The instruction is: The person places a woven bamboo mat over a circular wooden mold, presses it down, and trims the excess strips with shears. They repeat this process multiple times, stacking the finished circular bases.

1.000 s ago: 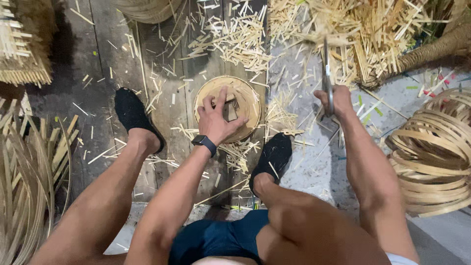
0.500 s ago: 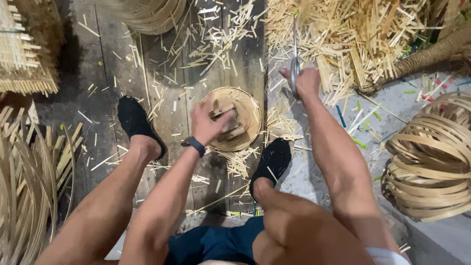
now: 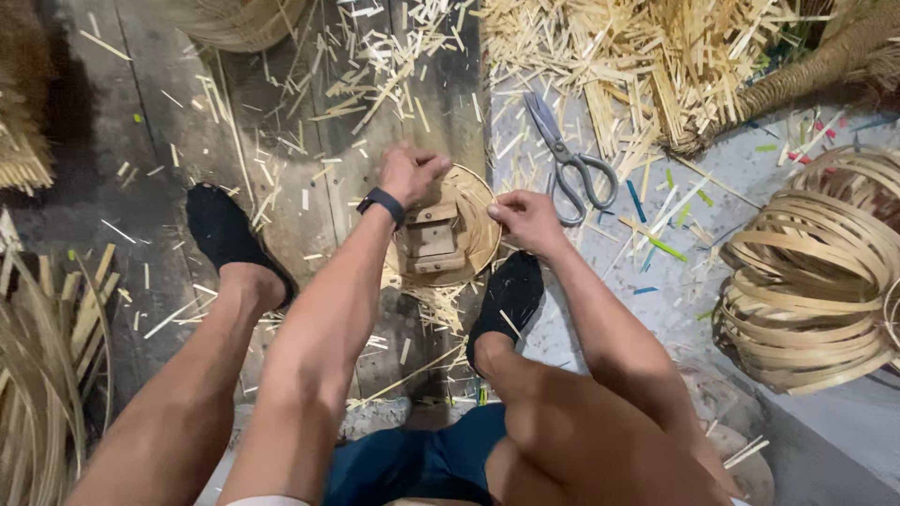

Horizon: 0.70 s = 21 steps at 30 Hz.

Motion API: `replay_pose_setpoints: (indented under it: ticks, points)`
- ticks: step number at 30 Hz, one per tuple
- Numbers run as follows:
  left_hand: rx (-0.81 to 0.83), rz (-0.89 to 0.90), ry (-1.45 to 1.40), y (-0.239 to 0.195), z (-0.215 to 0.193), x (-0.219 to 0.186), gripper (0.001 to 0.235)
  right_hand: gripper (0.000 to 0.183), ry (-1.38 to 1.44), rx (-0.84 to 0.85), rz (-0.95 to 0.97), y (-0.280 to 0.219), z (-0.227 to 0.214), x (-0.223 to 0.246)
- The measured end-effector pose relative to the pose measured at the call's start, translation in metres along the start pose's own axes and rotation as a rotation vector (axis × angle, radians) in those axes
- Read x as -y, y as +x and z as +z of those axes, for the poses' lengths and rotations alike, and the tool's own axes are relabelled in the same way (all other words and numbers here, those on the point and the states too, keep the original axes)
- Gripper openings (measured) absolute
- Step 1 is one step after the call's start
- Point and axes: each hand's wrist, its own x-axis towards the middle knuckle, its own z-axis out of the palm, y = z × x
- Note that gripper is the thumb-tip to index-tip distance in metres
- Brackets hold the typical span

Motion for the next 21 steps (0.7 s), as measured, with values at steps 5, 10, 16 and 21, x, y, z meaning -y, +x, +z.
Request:
replay_pose_setpoints:
  ticks: [5,10,16,21]
  points:
    - [0.018,-0.081,0.031,0.008,0.016,0.006,0.033,0.017,0.092,-0.074,0.083,0.003,0.016,0.009]
    - [-0.073,-0.006,0.008,0.012,0.018,0.012,0.029,0.015,-0.099,-0.242,-0.048,-0.005,0.021,0.029]
    - [0.028,0.026,-0.105,-0.002,0.006,0.01,0.023,0.013,-0.174,-0.345,-0.14,-0.019,0.027,0.036]
    - [0.073,0.159,0.052,-0.011,0.003,-0.013,0.019,0.02,0.113,-0.102,-0.059,0.004,0.018,0.014]
